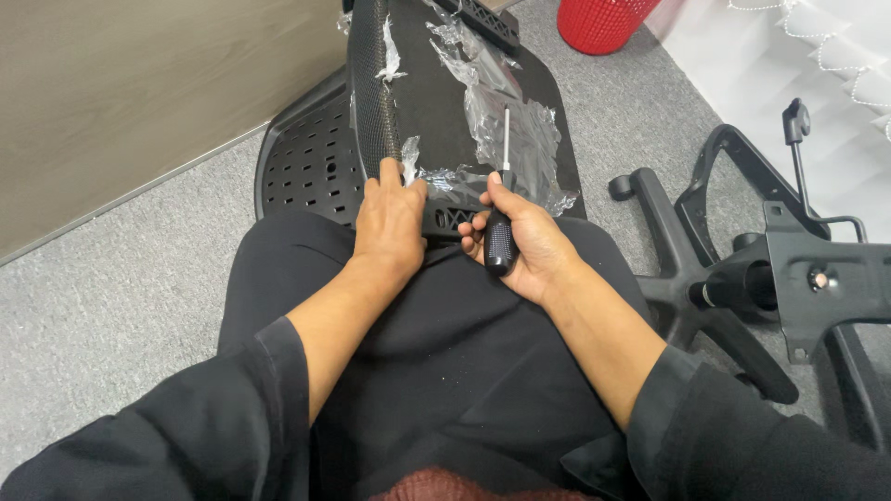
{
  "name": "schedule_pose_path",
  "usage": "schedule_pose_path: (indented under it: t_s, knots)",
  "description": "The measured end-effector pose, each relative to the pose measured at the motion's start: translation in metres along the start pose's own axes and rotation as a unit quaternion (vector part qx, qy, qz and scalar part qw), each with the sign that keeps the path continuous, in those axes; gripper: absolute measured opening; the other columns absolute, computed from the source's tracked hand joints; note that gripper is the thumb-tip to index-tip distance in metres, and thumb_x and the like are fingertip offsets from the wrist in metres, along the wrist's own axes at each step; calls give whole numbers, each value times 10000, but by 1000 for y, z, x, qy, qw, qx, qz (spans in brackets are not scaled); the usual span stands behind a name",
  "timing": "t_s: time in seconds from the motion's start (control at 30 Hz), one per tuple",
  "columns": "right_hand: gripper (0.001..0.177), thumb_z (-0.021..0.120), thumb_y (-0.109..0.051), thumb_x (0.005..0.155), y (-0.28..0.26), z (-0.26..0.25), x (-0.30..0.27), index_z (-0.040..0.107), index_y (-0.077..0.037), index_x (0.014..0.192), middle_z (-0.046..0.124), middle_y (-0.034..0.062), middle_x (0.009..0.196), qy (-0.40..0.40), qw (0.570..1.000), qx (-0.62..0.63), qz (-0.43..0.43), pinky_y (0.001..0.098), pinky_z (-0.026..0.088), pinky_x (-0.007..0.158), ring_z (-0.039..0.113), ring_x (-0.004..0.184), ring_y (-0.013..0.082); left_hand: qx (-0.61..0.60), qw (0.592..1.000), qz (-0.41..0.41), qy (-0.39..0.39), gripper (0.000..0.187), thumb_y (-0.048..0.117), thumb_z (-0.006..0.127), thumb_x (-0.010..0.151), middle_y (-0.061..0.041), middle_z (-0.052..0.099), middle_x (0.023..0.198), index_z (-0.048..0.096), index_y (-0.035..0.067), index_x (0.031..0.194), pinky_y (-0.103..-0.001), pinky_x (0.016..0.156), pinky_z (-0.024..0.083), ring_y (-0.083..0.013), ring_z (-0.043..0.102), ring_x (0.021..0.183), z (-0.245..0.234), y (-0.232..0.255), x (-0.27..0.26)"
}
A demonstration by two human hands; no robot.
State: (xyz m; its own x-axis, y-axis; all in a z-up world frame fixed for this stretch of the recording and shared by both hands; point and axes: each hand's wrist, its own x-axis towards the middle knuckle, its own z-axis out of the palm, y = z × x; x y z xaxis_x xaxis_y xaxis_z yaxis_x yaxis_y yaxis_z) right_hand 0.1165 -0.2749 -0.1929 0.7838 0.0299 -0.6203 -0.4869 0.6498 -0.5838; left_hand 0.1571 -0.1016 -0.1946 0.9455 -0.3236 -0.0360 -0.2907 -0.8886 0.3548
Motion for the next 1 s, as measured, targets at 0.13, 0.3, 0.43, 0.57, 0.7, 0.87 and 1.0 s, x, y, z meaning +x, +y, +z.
schedule_pose_path:
  t_s: [0.13, 0.3, 0.43, 0.57, 0.7, 0.87, 1.0]
  knots:
    - [309, 674, -367, 959, -1, -3, 3, 569, -76, 962, 598, 83, 714, 12, 1000, 23, 8, 367, 586, 692, 668, 740, 237, 14, 1000, 6, -6, 559, -28, 888, 556, -159, 442, 1334, 663, 18, 1066, -428, 934, 509, -372, 541, 1151, 1, -2, 5]
    - [295, 690, -358, 958, -3, -8, 2, 578, -86, 945, 604, 87, 725, -5, 999, 50, 0, 370, 584, 700, 662, 752, 245, 38, 999, 34, 2, 588, -23, 868, 575, -133, 492, 1245, 635, 24, 1113, -451, 925, 499, -359, 556, 1120, 8, -4, 7]
    - [277, 703, -332, 955, -9, -10, 3, 569, -94, 907, 642, 94, 789, 11, 997, 82, 0, 359, 584, 703, 677, 792, 246, 55, 997, 46, 2, 607, -27, 830, 616, -157, 490, 1238, 584, 22, 1169, -457, 901, 496, -356, 571, 1088, 17, -10, 7]
    - [279, 695, -315, 953, -7, -6, 11, 578, -64, 920, 658, 106, 854, 20, 998, 58, 3, 359, 609, 730, 697, 842, 249, 81, 993, 79, 6, 547, -41, 789, 688, -186, 488, 1237, 567, 22, 1184, -462, 861, 528, -364, 635, 1008, 21, -12, 12]
    - [328, 686, -304, 957, -2, -3, 17, 606, 7, 1022, 654, 132, 961, 44, 999, 0, 6, 363, 616, 765, 717, 900, 258, 18, 996, 57, -68, 562, -58, 780, 654, -132, 477, 1285, 592, 78, 1166, -459, 840, 543, -378, 665, 1010, 9, -10, 25]
    - [318, 668, -261, 953, -7, -4, 21, 509, -6, 1058, 568, 222, 1152, 71, 995, 73, -2, 420, 626, 905, 678, 1061, 336, -68, 993, 48, -83, 556, -37, 808, 562, -35, 584, 1223, 707, 154, 1075, -431, 899, 515, -321, 648, 1090, -5, -9, 21]
    - [322, 641, -245, 946, -11, -12, 23, 474, 5, 1062, 563, 268, 1230, 102, 989, 106, -6, 477, 616, 947, 654, 1141, 399, -94, 992, 81, -2, 511, -62, 765, 598, -57, 647, 1167, 790, 188, 1043, -430, 927, 511, -332, 643, 1110, -12, -14, 23]
